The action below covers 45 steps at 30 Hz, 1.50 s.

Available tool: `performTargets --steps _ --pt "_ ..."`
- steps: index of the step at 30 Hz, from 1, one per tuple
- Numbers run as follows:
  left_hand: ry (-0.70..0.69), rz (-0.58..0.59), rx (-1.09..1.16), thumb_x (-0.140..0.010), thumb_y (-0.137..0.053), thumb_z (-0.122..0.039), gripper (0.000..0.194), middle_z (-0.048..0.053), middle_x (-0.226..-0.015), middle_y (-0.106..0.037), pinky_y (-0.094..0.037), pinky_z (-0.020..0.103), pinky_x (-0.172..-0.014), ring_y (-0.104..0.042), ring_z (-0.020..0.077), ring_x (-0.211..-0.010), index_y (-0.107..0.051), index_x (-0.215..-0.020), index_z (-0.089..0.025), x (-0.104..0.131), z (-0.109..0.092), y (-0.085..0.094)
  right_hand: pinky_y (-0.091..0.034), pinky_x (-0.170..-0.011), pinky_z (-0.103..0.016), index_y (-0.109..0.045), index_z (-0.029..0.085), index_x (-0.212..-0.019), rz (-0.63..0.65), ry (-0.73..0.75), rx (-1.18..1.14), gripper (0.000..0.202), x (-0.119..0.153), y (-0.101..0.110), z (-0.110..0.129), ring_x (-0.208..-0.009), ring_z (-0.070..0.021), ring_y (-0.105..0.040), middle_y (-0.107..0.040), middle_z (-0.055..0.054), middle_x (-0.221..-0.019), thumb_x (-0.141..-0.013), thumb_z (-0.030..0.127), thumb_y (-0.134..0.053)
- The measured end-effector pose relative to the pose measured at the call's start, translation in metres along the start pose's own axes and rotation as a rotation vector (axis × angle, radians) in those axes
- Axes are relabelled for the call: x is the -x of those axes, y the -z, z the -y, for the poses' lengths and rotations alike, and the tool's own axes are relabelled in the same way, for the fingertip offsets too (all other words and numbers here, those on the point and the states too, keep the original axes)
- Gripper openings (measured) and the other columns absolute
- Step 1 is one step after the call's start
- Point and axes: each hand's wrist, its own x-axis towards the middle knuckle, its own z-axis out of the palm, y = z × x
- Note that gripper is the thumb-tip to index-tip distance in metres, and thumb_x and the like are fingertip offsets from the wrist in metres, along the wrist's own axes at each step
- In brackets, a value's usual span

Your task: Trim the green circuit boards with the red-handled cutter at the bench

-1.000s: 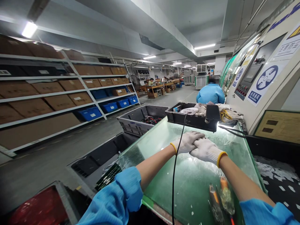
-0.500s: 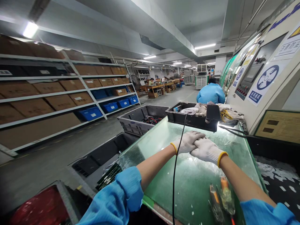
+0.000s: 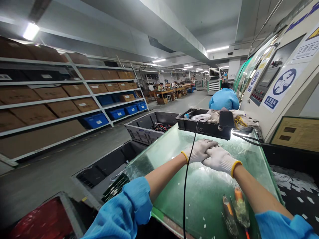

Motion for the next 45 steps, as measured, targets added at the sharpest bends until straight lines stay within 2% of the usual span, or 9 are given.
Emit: performTargets --steps 5,19,32,45 --pt "0.0 0.004 -0.011 -0.084 -0.062 -0.027 0.061 0.008 -0.142 -0.064 -0.047 0.043 -0.115 -0.06 0.0274 -0.13 -0.057 -0.145 -0.022 -0.0012 0.0031 -0.0027 -0.047 -0.103 -0.038 -0.076 0.019 -0.124 0.003 0.006 0.011 0.045 0.0 0.0009 0.0004 -0.123 -0.0328 -0.062 -0.07 -0.014 -0.13 -0.088 0.043 -0.063" --pt "-0.011 -0.01 -0.011 -0.084 -0.063 -0.025 0.06 0.011 -0.142 -0.064 -0.047 0.042 -0.115 -0.061 0.0285 -0.129 -0.059 -0.144 -0.018 -0.0001 0.002 -0.002 -0.046 -0.105 -0.04 -0.076 0.019 -0.127 0.006 -0.007 0.015 0.047 0.0004 0.0012 0.0013 -0.125 -0.0339 -0.061 -0.069 -0.014 -0.132 -0.089 0.044 -0.062" --pt "0.008 0.002 -0.011 -0.084 -0.062 -0.025 0.061 0.008 -0.144 -0.063 -0.046 0.042 -0.116 -0.06 0.0268 -0.131 -0.057 -0.144 -0.022 -0.0002 0.0016 -0.0015 -0.047 -0.104 -0.041 -0.076 0.019 -0.127 -0.006 -0.004 0.009 0.048 -0.0013 -0.0019 -0.0021 -0.125 -0.0347 -0.06 -0.068 -0.014 -0.132 -0.088 0.045 -0.063" --pt "0.005 0.011 -0.016 -0.085 -0.061 -0.027 0.061 0.009 -0.144 -0.063 -0.047 0.043 -0.115 -0.06 0.028 -0.129 -0.057 -0.146 -0.02 -0.0007 0.0006 -0.0005 -0.046 -0.104 -0.039 -0.076 0.019 -0.124 0.0 0.006 0.01 0.047 -0.0021 -0.0026 -0.0025 -0.123 -0.033 -0.061 -0.07 -0.014 -0.129 -0.087 0.045 -0.063"
